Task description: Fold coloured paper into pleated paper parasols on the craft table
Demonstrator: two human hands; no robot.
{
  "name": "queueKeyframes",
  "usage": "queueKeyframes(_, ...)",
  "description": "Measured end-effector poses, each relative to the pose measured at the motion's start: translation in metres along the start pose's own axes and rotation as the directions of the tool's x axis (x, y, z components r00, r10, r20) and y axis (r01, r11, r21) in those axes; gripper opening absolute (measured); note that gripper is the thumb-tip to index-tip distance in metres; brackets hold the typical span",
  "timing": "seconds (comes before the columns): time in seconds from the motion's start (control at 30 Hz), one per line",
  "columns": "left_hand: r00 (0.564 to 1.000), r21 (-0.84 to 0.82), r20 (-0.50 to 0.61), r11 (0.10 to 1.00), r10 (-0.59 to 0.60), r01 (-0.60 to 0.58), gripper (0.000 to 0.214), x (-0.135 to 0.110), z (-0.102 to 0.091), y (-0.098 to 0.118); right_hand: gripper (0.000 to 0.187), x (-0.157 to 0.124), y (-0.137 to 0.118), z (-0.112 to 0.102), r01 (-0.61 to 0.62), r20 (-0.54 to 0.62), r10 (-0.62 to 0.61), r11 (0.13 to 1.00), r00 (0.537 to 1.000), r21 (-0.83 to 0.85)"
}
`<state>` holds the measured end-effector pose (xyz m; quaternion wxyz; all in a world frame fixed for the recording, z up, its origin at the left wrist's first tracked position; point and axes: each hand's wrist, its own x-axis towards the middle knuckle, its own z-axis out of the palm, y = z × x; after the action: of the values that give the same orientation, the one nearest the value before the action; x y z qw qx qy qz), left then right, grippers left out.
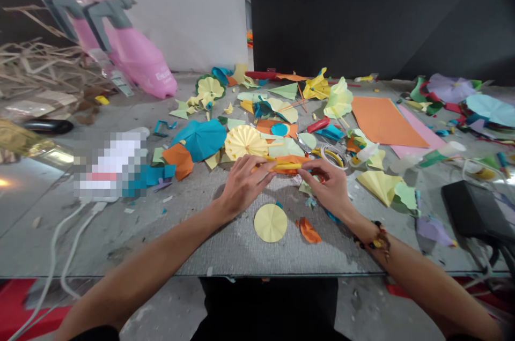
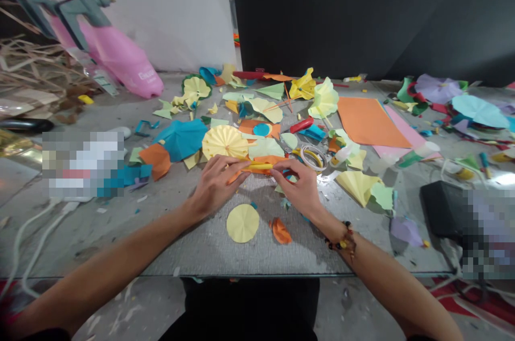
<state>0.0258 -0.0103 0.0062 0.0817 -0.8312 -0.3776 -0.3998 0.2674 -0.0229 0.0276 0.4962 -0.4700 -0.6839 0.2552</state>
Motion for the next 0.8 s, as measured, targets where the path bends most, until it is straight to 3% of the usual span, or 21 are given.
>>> queueKeyframes(0.2, 1.0, 0.0, 0.001, 1.0, 0.027, -0.027, 0.015, 0.0028, -0.0007, 0.0014, 0.01, -0.0024, -0.0028, -0.0008, 0.14, 0.058, -0.136, 0.987, 0.989, -0.074)
queueKeyframes(0.47, 0.999, 0.002, 0.017, 0.999, 0.051, -0.051, 0.012, 0.0055, -0.0024, 0.0041, 0.008, -0.0036, -0.0017, -0.0001, 0.134, 0.107, -0.126, 0.989, 0.986, -0.063)
queueKeyframes(0.63, 0.996, -0.012, 0.058, 0.998, 0.065, -0.064, 0.007, 0.0043, -0.0015, 0.004, 0.005, -0.0063, -0.0059, 0.0009, 0.214, 0.121, -0.208, 0.976, 0.971, -0.041)
queueKeyframes(0.8, 0.994, -0.02, 0.076, 0.997, 0.082, -0.08, 0.005, 0.0047, -0.0015, 0.0048, 0.018, -0.0083, -0.0044, 0.003, 0.004, 0.098, -0.017, 0.992, 0.995, 0.13)
